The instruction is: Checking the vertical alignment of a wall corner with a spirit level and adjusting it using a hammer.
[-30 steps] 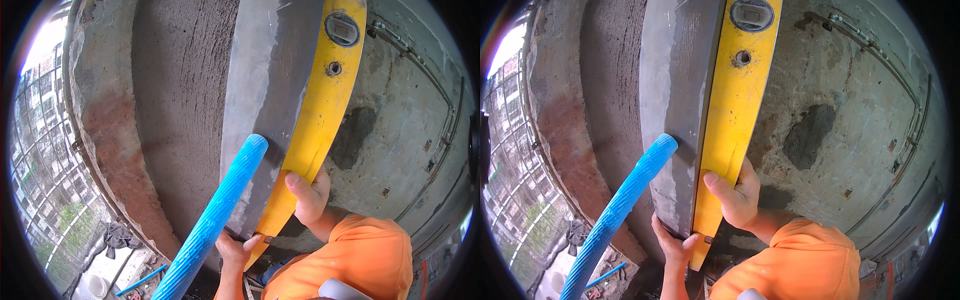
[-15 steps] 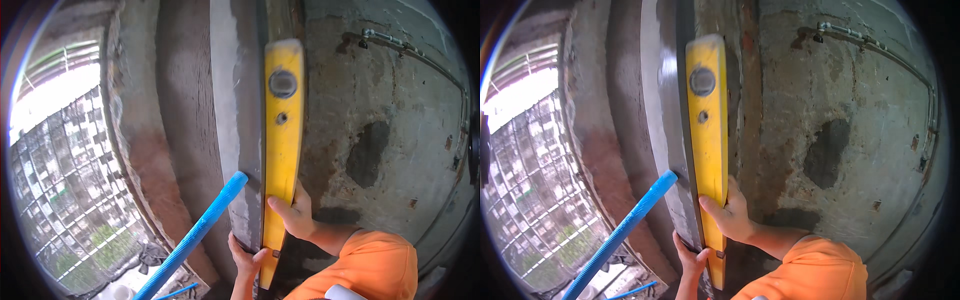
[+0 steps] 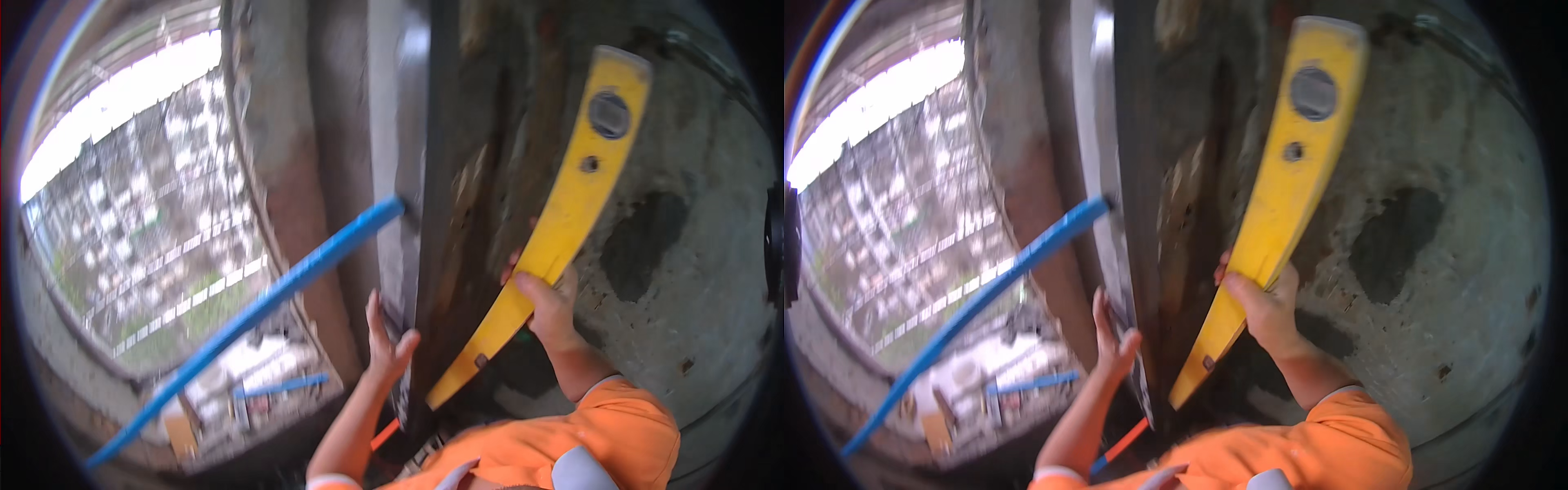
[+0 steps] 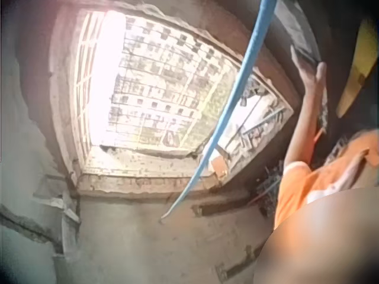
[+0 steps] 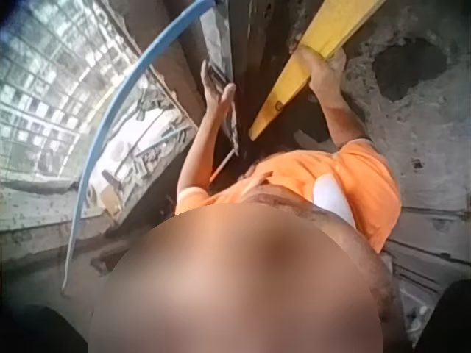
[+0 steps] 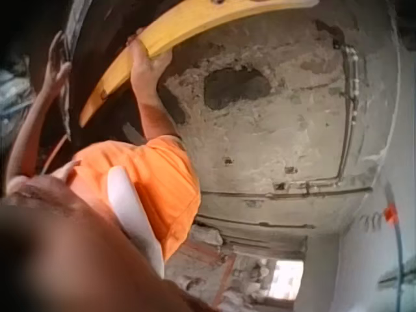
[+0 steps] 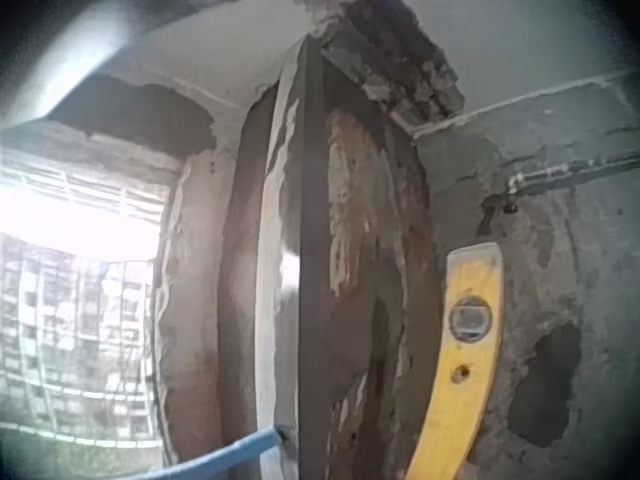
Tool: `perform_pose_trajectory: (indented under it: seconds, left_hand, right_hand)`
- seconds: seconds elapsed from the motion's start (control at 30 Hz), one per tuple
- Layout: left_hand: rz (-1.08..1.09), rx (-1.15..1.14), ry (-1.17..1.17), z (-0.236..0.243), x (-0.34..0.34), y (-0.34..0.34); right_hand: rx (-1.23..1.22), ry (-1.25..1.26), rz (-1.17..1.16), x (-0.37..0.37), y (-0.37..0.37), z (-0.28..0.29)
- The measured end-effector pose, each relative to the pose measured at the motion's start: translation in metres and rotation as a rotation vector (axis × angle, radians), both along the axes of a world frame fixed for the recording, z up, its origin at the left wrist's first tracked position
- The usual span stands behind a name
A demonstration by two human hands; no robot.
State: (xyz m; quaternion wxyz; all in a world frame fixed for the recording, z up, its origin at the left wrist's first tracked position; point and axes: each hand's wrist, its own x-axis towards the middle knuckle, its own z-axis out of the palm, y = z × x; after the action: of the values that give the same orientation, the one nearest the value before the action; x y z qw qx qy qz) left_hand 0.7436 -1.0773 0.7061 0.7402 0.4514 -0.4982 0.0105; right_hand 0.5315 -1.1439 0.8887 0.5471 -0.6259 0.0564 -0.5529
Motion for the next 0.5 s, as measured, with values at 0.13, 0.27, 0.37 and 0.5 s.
perform_pose_trajectory:
  seconds: [0.13, 0.27, 0.37, 0.5]
  left_hand:
    - [0.458, -0.334, -0.391, 0.054, -0.016, 0.012]
    - [0.399, -0.045, -0.477, 0.073, -0.081, 0.019]
    - [0.253, 0.073, -0.432, 0.034, -0.131, 0.01]
    - [0.176, 0.396, -0.209, -0.014, -0.197, 0.0]
  right_hand:
    - [0.209, -0.017, -0.031, -0.007, -0.024, -0.022]
    - [0.376, 0.004, -0.039, -0.031, -0.068, -0.051]
    - [0.513, 0.119, -0.021, -0.048, -0.102, -0.059]
    - [0.474, 0.155, -0.202, -0.056, -0.1, -0.069]
